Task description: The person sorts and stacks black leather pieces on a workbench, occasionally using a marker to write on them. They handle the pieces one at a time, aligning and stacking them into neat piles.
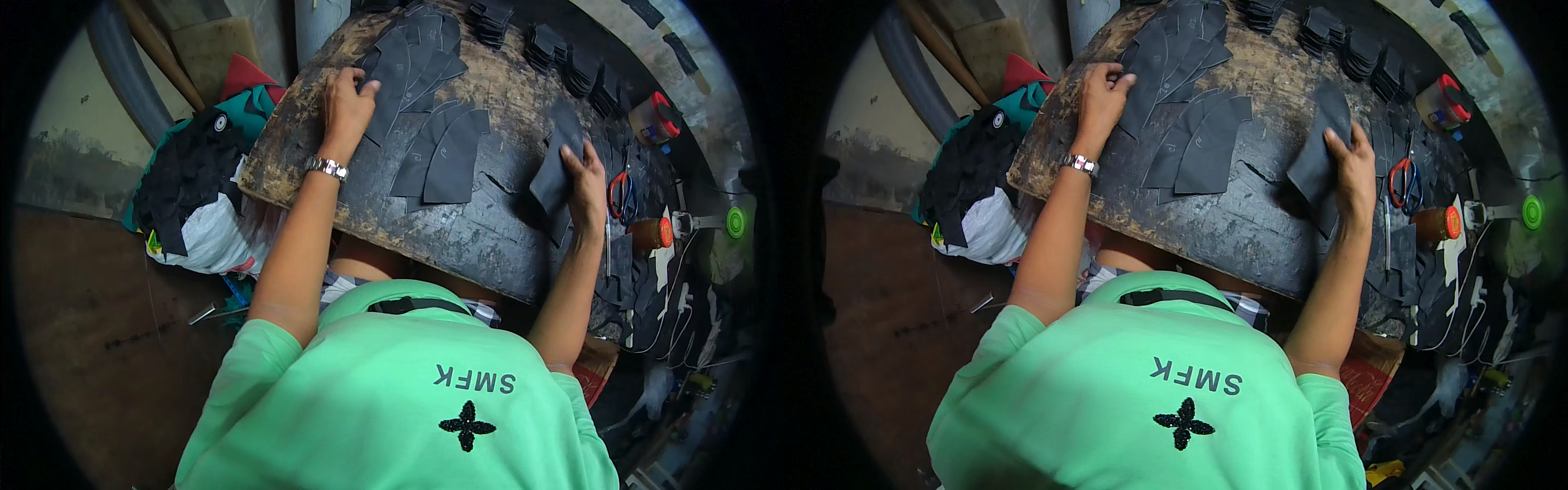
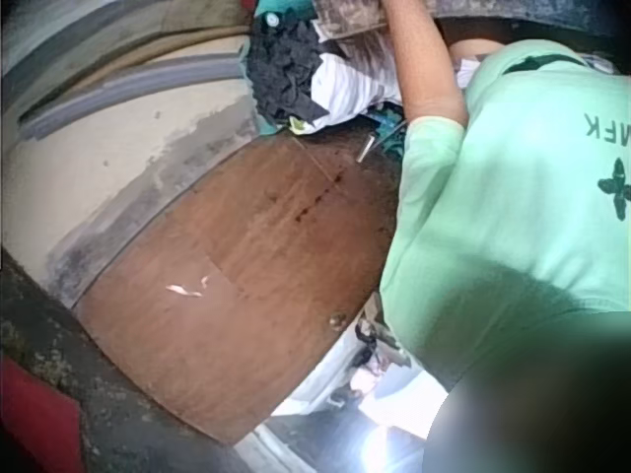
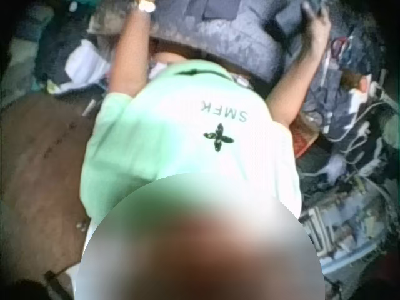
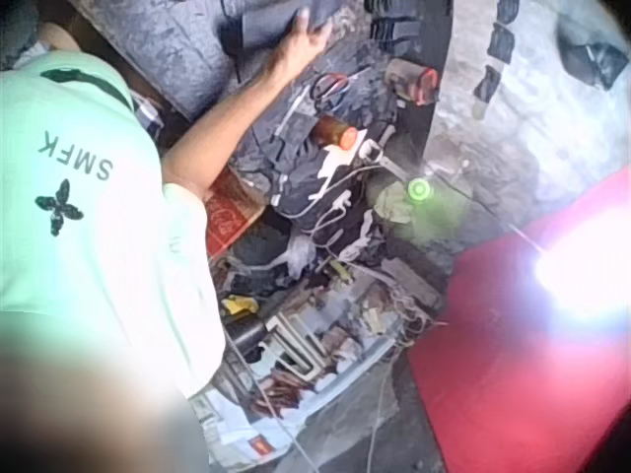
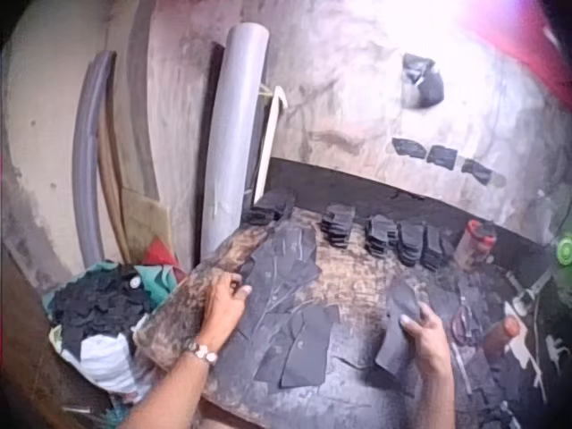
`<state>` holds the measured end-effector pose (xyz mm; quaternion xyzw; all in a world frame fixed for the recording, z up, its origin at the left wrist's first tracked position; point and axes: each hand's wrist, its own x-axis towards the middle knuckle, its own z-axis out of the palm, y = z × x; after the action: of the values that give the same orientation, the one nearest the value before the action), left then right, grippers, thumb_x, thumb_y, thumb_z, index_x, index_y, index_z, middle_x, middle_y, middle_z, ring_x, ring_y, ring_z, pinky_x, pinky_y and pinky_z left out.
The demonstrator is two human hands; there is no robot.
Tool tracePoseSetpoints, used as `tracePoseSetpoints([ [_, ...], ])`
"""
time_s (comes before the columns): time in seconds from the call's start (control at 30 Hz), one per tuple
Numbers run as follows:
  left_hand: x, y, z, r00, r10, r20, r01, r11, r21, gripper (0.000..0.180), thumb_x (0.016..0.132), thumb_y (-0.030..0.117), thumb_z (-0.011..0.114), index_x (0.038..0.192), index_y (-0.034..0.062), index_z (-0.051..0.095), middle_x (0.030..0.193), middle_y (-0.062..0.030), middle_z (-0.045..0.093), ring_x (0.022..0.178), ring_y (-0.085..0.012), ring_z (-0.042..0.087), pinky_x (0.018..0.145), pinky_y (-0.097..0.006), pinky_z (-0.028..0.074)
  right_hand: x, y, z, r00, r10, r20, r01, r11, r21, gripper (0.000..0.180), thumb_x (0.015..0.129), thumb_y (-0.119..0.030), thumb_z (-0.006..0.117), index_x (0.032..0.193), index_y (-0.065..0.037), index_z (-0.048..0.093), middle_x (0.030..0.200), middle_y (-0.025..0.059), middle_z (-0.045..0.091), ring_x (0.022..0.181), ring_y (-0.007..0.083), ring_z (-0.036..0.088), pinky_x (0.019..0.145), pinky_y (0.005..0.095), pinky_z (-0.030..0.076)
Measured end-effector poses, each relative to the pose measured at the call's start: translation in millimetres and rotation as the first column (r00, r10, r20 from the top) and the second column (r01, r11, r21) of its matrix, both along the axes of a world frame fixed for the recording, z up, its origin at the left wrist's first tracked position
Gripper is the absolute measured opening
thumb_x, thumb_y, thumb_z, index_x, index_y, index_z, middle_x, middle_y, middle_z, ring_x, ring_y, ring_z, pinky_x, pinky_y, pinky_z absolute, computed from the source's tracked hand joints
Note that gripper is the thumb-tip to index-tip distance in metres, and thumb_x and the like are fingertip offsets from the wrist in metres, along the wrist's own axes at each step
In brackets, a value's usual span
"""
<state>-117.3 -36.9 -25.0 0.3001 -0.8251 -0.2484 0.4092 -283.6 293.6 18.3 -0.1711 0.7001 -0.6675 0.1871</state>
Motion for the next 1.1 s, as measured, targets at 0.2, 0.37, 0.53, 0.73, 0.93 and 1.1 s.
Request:
tracePoseSetpoints([
  [0.2,-1,7,4,0.970,0.036,0.238,-0.009,0.994,-0.112,0.027,0.079,0.020,0.071,0.099,0.0046,0.061,0.106,-0.0149,0.061,0.105,-0.0349,0.056,0.087,-0.045,0.042,25,-8,-29,0.784,-0.189,-0.592,0.457,0.820,0.344,0.046,0.083,-0.028,0.070,0.123,-0.006,0.059,0.112,0.0194,0.052,0.101,0.0299,0.056,0.088,0.0372,0.046],
  [0.37,1,48,35,0.870,-0.414,-0.268,0.478,0.843,0.248,0.035,0.086,0.011,0.062,0.120,0.0037,0.055,0.108,-0.0122,0.065,0.097,-0.0289,0.063,0.083,-0.038,0.047,61,-66,-9,0.959,0.081,-0.271,-0.051,0.992,0.117,0.038,0.092,-0.032,0.061,0.117,-0.004,0.063,0.101,0.0116,0.062,0.093,0.0175,0.057,0.083,0.0297,0.047],
  [0.53,9,103,34,0.653,-0.707,-0.270,0.671,0.375,0.640,0.040,0.092,0.015,0.060,0.130,0.0031,0.051,0.094,-0.0024,0.066,0.082,-0.0051,0.059,0.067,-0.019,0.047,67,-83,2,0.981,0.062,-0.186,-0.089,0.985,-0.144,0.027,0.093,-0.017,0.059,0.114,0.000,0.059,0.098,0.0044,0.062,0.087,0.0091,0.055,0.079,0.0230,0.045],
  [0.73,-5,17,17,0.995,0.003,0.099,0.002,0.998,-0.055,0.045,0.083,0.026,0.068,0.117,-0.0024,0.060,0.111,-0.0232,0.057,0.100,-0.0331,0.058,0.087,-0.039,0.047,22,-2,-4,0.918,-0.274,-0.287,0.296,0.955,0.034,0.026,0.090,-0.011,0.060,0.113,0.001,0.060,0.093,0.0049,0.064,0.082,0.0120,0.058,0.077,0.0234,0.045],
  [0.93,3,2,2,0.979,0.090,0.182,-0.060,0.984,-0.165,0.038,0.079,0.019,0.071,0.109,-0.0026,0.061,0.113,-0.0242,0.053,0.110,-0.0396,0.048,0.092,-0.048,0.041,17,21,-38,0.553,-0.139,-0.821,0.754,0.503,0.422,0.030,0.086,-0.020,0.063,0.113,-0.008,0.063,0.114,0.0160,0.054,0.112,0.0334,0.049,0.094,0.0399,0.040],
  [1.1,5,5,10,1.000,-0.012,-0.028,0.004,0.958,-0.288,0.021,0.079,0.009,0.069,0.096,-0.0002,0.063,0.105,-0.0196,0.057,0.096,-0.0372,0.056,0.080,-0.043,0.046,32,-7,-23,0.695,-0.212,-0.687,0.490,0.839,0.237,0.025,0.089,-0.019,0.061,0.109,-0.005,0.066,0.106,0.0138,0.059,0.100,0.0270,0.058,0.086,0.0351,0.046],
])
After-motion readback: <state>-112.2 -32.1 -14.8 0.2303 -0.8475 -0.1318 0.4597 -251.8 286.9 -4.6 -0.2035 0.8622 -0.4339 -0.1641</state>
